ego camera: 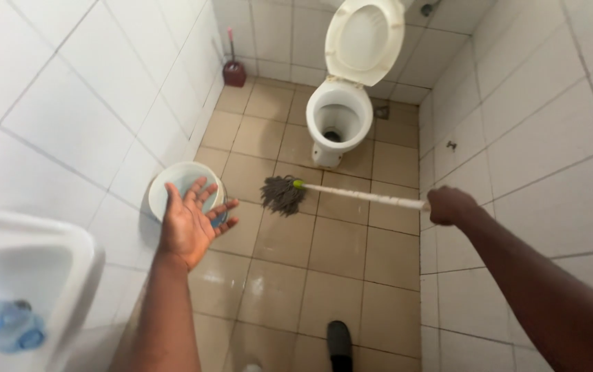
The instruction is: Mopping the floor in a bathroom.
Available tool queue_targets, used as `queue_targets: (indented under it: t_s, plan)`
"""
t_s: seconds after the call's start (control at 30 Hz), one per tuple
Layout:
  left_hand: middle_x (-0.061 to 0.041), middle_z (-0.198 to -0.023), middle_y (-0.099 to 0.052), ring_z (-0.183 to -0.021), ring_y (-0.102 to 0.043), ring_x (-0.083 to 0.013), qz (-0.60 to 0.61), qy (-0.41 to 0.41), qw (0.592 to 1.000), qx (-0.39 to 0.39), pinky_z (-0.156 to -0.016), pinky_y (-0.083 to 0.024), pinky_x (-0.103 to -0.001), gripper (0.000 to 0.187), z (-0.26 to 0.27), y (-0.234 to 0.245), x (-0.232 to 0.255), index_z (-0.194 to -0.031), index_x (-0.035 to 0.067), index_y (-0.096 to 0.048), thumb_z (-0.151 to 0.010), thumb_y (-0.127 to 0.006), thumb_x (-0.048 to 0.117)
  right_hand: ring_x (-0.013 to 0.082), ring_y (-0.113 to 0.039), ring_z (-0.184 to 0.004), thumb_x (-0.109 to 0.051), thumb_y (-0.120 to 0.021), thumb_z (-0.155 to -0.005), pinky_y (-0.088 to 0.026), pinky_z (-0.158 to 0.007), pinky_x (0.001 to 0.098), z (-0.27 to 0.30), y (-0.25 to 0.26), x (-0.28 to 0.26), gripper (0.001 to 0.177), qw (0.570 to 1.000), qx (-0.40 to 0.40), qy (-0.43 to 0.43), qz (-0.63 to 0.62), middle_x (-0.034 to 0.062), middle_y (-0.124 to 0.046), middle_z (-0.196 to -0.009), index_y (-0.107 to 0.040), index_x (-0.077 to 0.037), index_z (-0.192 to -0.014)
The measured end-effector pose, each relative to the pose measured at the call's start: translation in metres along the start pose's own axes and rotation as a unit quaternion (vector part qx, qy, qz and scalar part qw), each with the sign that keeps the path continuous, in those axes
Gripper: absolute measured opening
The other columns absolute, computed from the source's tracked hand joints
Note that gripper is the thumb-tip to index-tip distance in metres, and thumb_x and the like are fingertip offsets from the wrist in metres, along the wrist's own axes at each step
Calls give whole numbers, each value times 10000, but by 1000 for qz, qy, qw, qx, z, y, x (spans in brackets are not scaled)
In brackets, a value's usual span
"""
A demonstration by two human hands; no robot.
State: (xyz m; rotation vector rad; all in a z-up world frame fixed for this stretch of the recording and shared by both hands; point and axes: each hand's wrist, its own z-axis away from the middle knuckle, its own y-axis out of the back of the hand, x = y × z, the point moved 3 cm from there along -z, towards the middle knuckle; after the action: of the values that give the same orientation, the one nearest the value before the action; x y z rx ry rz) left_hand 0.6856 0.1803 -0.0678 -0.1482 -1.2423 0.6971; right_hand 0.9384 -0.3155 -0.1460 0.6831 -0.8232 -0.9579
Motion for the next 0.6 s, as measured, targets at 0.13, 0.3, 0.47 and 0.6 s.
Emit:
queue_targets:
  t_s: [0.13,0.3,0.47,0.6]
  plan:
    - [-101,-1625,-311,-1226,-587,-340,-11,32,999,-40,-943,-516,-510,1010,1,17,1,-1619,118,-147,-880,-189,804,232,-750,-781,-175,-700,-927,-623,-691,407,63,-22,-47,213,990,-74,-39,-115,110,-766,-958,-724,-80,-1116]
    - [-128,-1557,-384,-1206,-607,-361,-43,70,993,-84,-932,-520,-496,992,8,57,16,-1604,109,-201,-891,-209,798,259,-772,-757,-175,-639,-946,-613,-652,397,142,-30,-141,238,971,-122,-59,-197,140,-771,-975,-685,-58,-1148]
    - [-123,-1549,-396,-1206,-604,-373,-52,88,987,-123,-923,-511,-494,964,6,78,22,-1603,129,-201,-899,-227,786,267,-747,-756,-179,-642,-924,-590,-652,419,187,-62,-216,280,969,-86,-60,-225,155,-754,-976,-686,-35,-1160]
    - [-130,-1543,-402,-1212,-604,-377,-53,111,982,-142,-926,-516,-496,948,27,80,1,-1602,132,-210,-907,-230,777,271,-764,-732,-163,-644,-932,-648,-600,425,236,-64,-253,326,933,-165,-97,-303,178,-760,-966,-616,-2,-1214]
